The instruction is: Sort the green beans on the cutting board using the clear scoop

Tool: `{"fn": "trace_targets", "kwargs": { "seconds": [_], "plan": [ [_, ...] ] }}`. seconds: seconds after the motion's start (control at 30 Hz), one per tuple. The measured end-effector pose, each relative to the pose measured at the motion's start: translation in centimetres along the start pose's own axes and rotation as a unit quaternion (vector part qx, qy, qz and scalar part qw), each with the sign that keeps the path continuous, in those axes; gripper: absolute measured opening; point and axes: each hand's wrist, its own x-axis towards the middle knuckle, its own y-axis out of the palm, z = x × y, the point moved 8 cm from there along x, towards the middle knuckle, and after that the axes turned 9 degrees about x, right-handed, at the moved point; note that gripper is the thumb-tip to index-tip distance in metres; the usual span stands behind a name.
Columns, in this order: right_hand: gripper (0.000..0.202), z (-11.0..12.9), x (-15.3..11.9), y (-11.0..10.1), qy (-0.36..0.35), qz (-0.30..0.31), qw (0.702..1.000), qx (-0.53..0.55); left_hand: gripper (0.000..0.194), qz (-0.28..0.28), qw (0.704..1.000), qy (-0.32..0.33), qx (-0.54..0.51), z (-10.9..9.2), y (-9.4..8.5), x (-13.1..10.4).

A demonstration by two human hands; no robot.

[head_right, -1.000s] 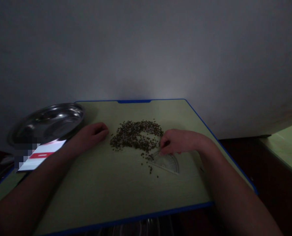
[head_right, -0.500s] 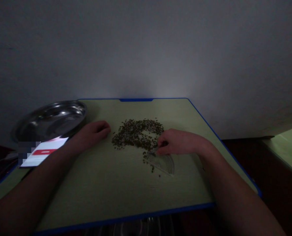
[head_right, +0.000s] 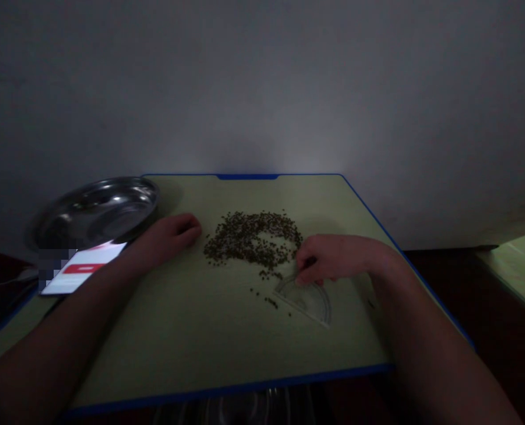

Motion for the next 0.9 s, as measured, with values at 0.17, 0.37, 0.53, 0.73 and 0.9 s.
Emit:
{"fn": "trace_targets", "kwargs": {
  "seconds": [0.17,0.37,0.53,0.73,0.9],
  "plan": [
    [0.026,1.1,0.6,1.1,0.012,0.003,1.0,-0.011,0.029,-0.003,1.0,0.003,-0.001,0.0,0.1,0.1],
    [0.028,2.1,0.7,2.0,-0.007,0.008,1.0,-0.026,0.03,-0.006,1.0,0.0,0.008,0.1,0.0,0.0],
    [0.029,1.6,0.4,1.0,0.004,-0.022,0.999,-0.029,0.03,-0.01,1.0,0.003,0.003,0.2,0.1,0.1],
    [0.029,2.3,0.7,0.1,-0.041,-0.069,0.994,-0.073,0.029,-0.011,1.0,-0.002,-0.005,0.3,0.1,0.0],
    [0.031,1.4,0.6,0.3,-0.023,-0.037,0.998,-0.048,0.028,-0.008,1.0,0.0,-0.003,0.1,0.1,-0.1]
  ]
}}
